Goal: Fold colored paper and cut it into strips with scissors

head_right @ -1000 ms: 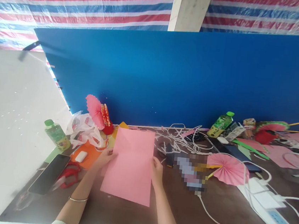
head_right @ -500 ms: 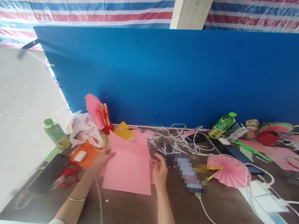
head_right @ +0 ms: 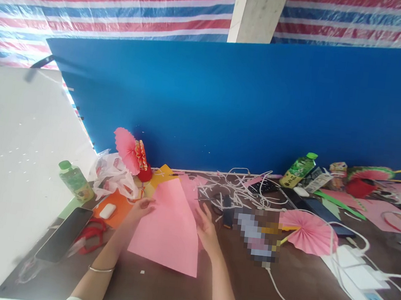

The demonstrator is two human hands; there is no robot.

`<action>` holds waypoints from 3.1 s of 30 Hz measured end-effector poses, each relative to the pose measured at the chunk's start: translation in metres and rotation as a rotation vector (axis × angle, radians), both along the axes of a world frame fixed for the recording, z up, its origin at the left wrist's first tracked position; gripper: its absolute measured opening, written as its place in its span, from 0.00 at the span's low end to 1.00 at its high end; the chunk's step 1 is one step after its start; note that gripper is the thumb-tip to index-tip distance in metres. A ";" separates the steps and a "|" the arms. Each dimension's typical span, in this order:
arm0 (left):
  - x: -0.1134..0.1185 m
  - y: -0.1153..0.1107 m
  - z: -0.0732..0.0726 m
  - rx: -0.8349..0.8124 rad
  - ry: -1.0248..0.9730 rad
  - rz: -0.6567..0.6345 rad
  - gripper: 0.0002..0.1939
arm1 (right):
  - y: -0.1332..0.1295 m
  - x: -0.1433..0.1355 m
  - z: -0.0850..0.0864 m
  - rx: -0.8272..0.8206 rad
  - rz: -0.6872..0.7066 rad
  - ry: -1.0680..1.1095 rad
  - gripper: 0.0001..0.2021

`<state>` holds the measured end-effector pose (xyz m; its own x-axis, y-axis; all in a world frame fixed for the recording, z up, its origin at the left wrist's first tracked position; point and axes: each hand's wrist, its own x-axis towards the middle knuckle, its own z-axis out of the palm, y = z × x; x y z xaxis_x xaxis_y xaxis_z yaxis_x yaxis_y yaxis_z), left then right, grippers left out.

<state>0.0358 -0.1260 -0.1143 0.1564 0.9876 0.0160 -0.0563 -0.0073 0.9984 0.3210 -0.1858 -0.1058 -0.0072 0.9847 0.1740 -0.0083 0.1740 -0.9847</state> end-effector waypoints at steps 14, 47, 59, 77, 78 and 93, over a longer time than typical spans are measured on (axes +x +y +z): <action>-0.010 -0.011 0.021 -0.104 -0.090 -0.080 0.14 | 0.003 0.003 -0.001 -0.074 -0.033 0.018 0.09; 0.006 -0.012 0.015 0.004 -0.051 -0.068 0.21 | 0.003 -0.018 -0.006 -0.138 -0.179 0.113 0.19; 0.010 -0.004 0.008 0.039 -0.071 -0.039 0.25 | 0.004 -0.018 -0.005 -0.107 -0.390 0.234 0.26; 0.016 -0.008 0.017 0.024 0.003 0.139 0.15 | 0.007 -0.014 -0.009 -0.066 -0.438 0.216 0.18; 0.016 -0.008 0.016 0.025 0.006 0.150 0.15 | 0.007 -0.015 -0.009 -0.066 -0.436 0.218 0.17; 0.015 -0.009 0.016 0.042 0.050 0.212 0.16 | 0.008 -0.014 -0.010 -0.079 -0.434 0.221 0.17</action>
<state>0.0510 -0.1347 -0.0987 -0.0526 0.9971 0.0551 0.0005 -0.0551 0.9985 0.3075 -0.1778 -0.1158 0.4349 0.8991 0.0501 -0.1620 0.1328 -0.9778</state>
